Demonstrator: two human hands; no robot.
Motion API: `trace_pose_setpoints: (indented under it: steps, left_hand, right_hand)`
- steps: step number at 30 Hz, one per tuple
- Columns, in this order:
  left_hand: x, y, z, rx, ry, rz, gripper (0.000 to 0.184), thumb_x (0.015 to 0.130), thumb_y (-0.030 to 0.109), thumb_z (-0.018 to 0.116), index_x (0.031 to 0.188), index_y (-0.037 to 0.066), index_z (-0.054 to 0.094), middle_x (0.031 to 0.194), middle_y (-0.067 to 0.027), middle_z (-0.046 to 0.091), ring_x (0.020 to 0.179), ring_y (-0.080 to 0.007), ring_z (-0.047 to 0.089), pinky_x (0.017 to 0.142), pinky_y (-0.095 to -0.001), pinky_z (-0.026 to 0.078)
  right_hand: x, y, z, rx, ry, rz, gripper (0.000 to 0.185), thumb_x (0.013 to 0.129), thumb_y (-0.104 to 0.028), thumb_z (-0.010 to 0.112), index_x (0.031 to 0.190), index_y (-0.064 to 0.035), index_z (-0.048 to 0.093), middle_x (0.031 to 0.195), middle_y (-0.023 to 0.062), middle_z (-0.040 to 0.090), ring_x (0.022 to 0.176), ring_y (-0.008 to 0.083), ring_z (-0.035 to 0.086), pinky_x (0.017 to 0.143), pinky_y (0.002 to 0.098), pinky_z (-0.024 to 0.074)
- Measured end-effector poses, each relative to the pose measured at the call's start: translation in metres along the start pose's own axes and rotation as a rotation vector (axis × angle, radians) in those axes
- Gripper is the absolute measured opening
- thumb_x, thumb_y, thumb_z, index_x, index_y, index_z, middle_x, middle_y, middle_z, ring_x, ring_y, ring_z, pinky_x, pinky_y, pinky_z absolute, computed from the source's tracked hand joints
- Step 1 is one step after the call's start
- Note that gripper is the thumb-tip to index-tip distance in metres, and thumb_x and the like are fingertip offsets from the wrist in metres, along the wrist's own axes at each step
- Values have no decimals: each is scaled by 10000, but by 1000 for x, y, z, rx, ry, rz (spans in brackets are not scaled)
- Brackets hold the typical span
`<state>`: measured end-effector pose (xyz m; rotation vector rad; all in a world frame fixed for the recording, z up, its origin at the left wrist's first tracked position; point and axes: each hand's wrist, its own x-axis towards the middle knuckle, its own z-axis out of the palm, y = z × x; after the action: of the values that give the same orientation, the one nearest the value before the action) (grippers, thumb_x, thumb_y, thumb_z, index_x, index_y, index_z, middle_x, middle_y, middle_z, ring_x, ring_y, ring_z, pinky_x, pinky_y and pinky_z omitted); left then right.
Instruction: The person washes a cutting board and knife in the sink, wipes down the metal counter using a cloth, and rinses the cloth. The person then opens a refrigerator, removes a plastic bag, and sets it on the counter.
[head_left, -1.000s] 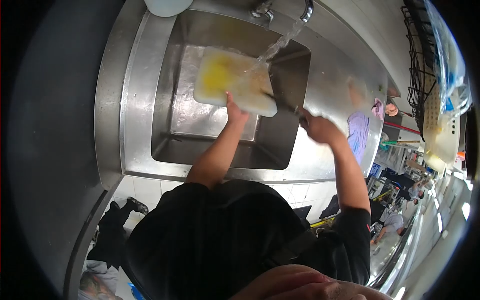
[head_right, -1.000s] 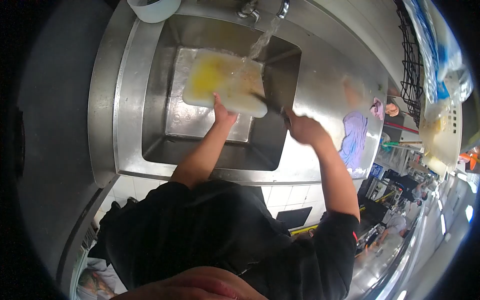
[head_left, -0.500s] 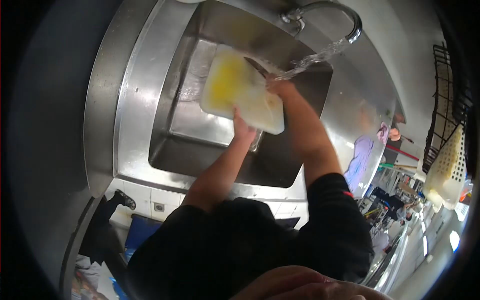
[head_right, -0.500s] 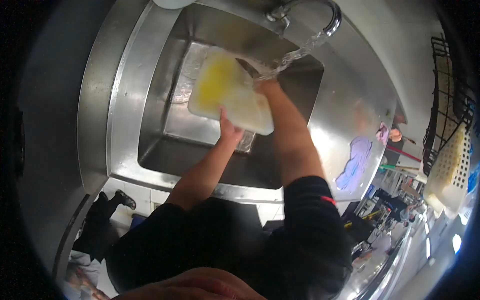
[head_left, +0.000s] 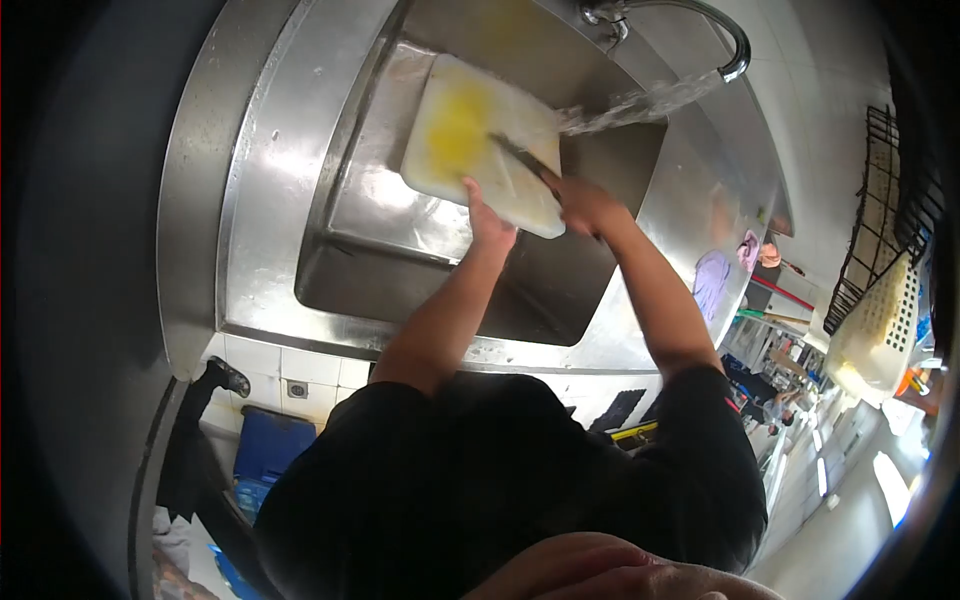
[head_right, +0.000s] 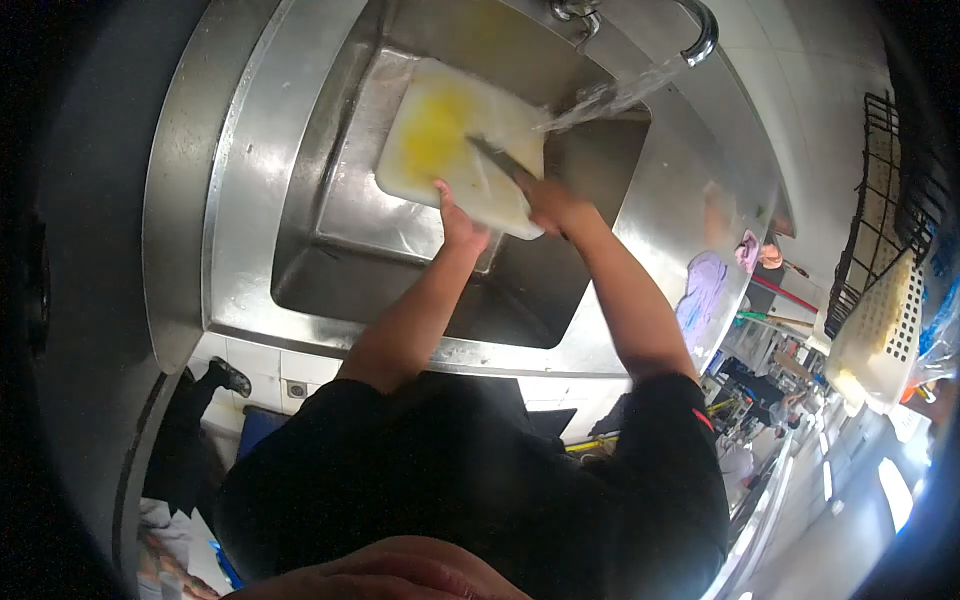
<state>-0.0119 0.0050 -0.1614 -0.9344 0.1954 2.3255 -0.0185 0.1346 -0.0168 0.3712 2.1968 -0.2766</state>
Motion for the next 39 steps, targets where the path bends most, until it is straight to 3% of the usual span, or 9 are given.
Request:
trace_pose_setpoints:
  steps: [3, 7, 12, 18, 22, 25, 27, 32, 39]
  left_hand:
    - [0, 3, 9, 29, -176, 29, 738, 865, 662, 439, 1380, 136, 389, 1334, -44, 473, 1242, -262, 423, 1058, -463, 323]
    - [-9, 11, 16, -50, -121, -76, 752, 858, 674, 435, 1389, 144, 380, 1354, -42, 458, 1266, -262, 396, 1071, -474, 302]
    - [-4, 4, 12, -28, -102, -44, 794, 830, 703, 449, 1400, 155, 370, 1381, -44, 437, 1286, -265, 376, 1084, -479, 284]
    - [-2, 5, 4, -29, -32, -21, 799, 827, 703, 449, 1397, 147, 379, 1377, -50, 444, 1282, -271, 383, 1094, -466, 276]
    - [-3, 4, 3, -22, -118, -31, 765, 839, 691, 448, 1386, 158, 395, 1381, -41, 445, 1279, -271, 393, 1089, -461, 288]
    - [-5, 6, 4, -5, -175, -65, 761, 844, 687, 449, 1391, 161, 388, 1390, -39, 438, 1285, -267, 389, 1089, -462, 290]
    - [0, 8, 2, -17, -178, -74, 761, 846, 685, 449, 1394, 161, 383, 1394, -39, 434, 1291, -265, 383, 1090, -462, 288]
    - [-9, 8, 15, 18, 68, -44, 768, 852, 691, 437, 1402, 159, 373, 1418, -40, 412, 1315, -266, 353, 1102, -463, 270]
    - [-1, 7, 11, -22, -22, -8, 575, 961, 524, 395, 1342, 94, 427, 1328, -71, 501, 1222, -261, 470, 1050, -422, 359]
  right_hand:
    - [65, 5, -18, 37, 39, 15, 638, 722, 28, 461, 1342, -123, 470, 1010, 258, 628, 960, 391, 615, 811, 436, 480]
    - [-42, 2, -43, -10, -19, -111, 675, 745, -23, 509, 1397, -180, 432, 1035, 213, 643, 1001, 362, 609, 857, 402, 475]
    - [-153, -22, -37, -28, -249, 152, 722, 756, -38, 521, 1427, -268, 382, 1088, 220, 632, 1015, 363, 614, 858, 435, 480]
    - [27, 1, -22, -58, -105, 8, 683, 675, 19, 553, 1342, -91, 456, 1130, 211, 619, 1033, 374, 605, 819, 438, 491]
    - [124, 1, -32, -30, 46, -49, 670, 679, -20, 535, 1339, -105, 460, 1004, 207, 646, 903, 363, 638, 754, 432, 508]
    - [106, 9, -11, -9, 194, -170, 747, 695, -25, 508, 1420, -170, 396, 958, 202, 647, 824, 345, 648, 697, 420, 509]
    - [5, -43, -59, 8, -196, 64, 769, 701, -15, 500, 1437, -195, 373, 1001, 205, 641, 906, 350, 629, 753, 416, 487]
    - [-56, -32, -33, -30, -118, -39, 819, 701, 27, 477, 1464, -226, 323, 1053, 208, 636, 962, 355, 617, 803, 410, 467]
    - [154, -49, -61, 11, 9, 14, 579, 700, -67, 543, 1277, -36, 505, 994, 254, 652, 887, 381, 657, 719, 431, 523]
